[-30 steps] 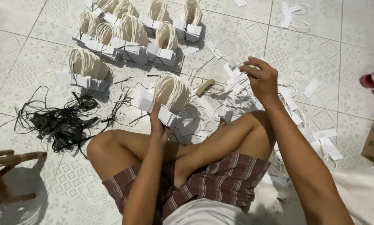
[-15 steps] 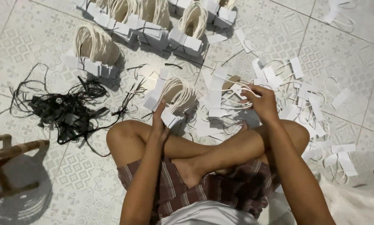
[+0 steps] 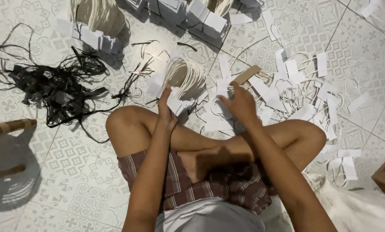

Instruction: The person sits on the floor and bundles white cables by wrapping them around rectangular white paper cards. They repeatedly pick up a cable, wrap it around a card, and place the finished bundle aside. Towards the end, they briefly handle a pile of black cables.

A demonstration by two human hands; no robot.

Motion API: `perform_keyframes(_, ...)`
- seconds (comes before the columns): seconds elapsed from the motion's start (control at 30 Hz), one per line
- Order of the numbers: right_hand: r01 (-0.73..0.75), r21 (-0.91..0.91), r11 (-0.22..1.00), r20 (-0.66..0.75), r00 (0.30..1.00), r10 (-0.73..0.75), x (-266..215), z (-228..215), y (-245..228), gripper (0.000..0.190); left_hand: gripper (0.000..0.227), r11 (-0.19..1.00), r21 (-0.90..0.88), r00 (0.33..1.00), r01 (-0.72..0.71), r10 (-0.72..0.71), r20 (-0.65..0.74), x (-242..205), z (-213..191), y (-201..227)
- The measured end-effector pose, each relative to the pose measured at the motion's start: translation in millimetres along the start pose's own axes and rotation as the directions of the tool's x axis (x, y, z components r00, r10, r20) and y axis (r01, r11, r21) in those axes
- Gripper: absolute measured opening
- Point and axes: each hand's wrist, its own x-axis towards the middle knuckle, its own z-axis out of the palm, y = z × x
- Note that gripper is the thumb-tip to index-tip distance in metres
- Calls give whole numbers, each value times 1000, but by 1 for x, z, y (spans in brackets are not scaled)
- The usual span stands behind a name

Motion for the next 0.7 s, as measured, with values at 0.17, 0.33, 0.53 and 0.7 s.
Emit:
perform_keyframes(0.17,-123,-104,987,171,975,139,11,35,-13,68,57,1000,19,1000,20,-20,-6,1,-4,-1)
perform_keyframes(0.33,-128,134,983,124,986,111,19,27,27,76,57,1000,-19,1000,3,-4,-16,4,-5,-3)
perform_keyframes(0.53,-72,368,927,77,996,47,8,-30,33,75,60,1000,-20,1000,-19,18,-21,5,-1,-4)
perform_keyframes(0.7,237,-111,965,193,958,-213,3,-18,24,76,56,997,-53,998,-59,58,-18,7,-5,-4)
